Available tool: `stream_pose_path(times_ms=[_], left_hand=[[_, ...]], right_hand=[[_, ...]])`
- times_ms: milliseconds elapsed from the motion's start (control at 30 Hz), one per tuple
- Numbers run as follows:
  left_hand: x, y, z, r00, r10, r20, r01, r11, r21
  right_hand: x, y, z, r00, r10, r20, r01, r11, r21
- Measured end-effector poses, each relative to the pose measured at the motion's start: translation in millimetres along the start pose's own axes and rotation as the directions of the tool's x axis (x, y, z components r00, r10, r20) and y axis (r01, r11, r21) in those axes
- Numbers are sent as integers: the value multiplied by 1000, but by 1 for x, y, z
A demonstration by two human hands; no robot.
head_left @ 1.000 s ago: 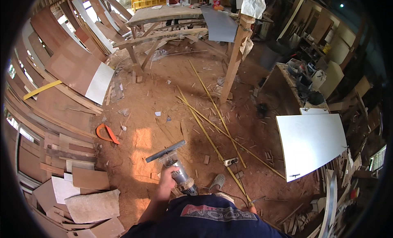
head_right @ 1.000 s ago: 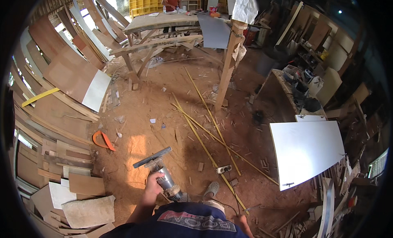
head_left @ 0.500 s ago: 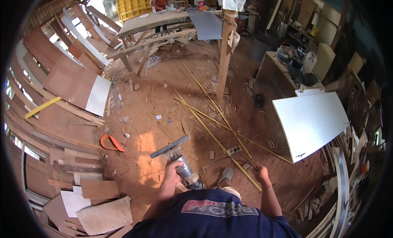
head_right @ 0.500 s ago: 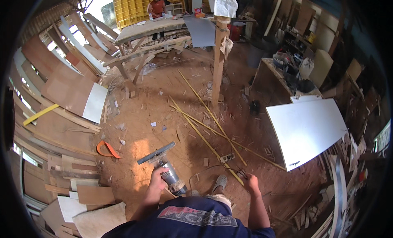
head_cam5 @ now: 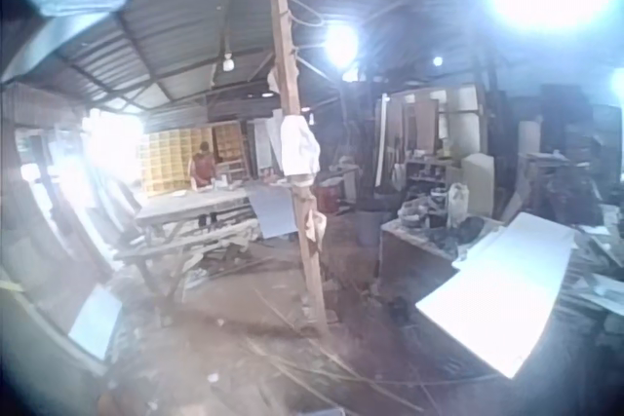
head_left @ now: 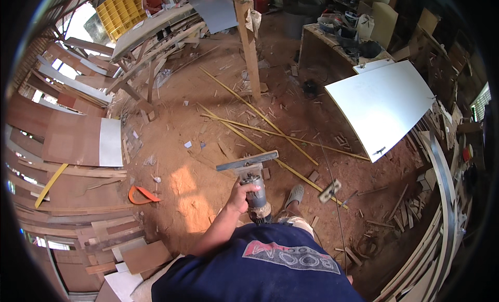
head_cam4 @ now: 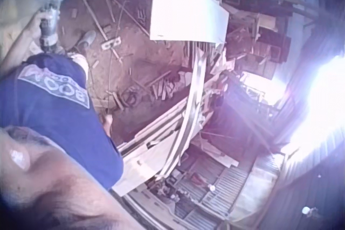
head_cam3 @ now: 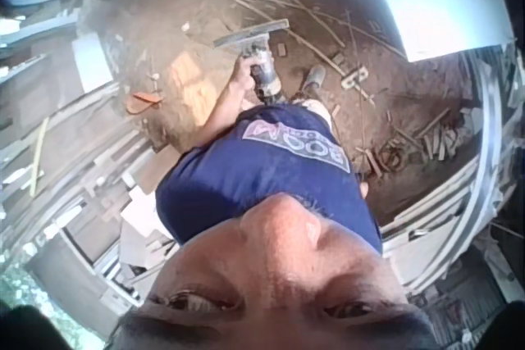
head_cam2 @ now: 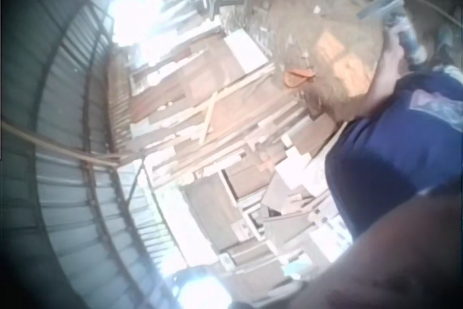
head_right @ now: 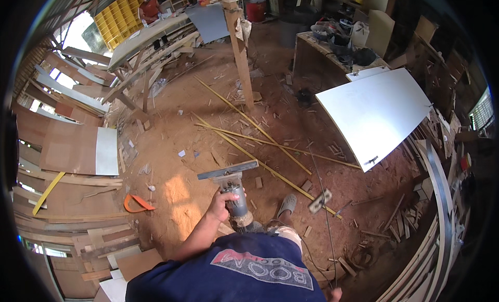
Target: The person uses a handheld power router to trim and finish the edges of a white board, moving the tool along the perimeter and flipping the piece to reach all sides.
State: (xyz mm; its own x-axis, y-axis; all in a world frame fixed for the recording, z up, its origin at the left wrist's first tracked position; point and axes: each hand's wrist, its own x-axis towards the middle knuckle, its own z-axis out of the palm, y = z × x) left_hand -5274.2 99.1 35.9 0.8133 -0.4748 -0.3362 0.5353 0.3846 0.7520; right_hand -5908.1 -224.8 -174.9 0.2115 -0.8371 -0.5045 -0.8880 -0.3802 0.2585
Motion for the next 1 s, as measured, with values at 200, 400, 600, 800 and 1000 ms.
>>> stream_pose_path(times_ms=[200,400,600,800,1000], left_hand=[[8,6,16,998,-31,45,29,999,38],[8,11,6,999,42,19,-42,999,12],[-21,25,-20,981,163,-107,-167,985,-32],[-59,27,-48,926,235,-296,-284,950,-132],[-80,21,-66,886,292,-359,-381,901,-206]], right_hand=[[14,38,3,985,83,-148,-70,994,89],[148,-105,-118,947,-39,-320,199,851,486],[188,-274,-273,876,-268,-401,454,739,497],[179,-361,-365,635,-402,-660,747,538,391],[216,-376,-330,561,-647,-516,816,537,214]])
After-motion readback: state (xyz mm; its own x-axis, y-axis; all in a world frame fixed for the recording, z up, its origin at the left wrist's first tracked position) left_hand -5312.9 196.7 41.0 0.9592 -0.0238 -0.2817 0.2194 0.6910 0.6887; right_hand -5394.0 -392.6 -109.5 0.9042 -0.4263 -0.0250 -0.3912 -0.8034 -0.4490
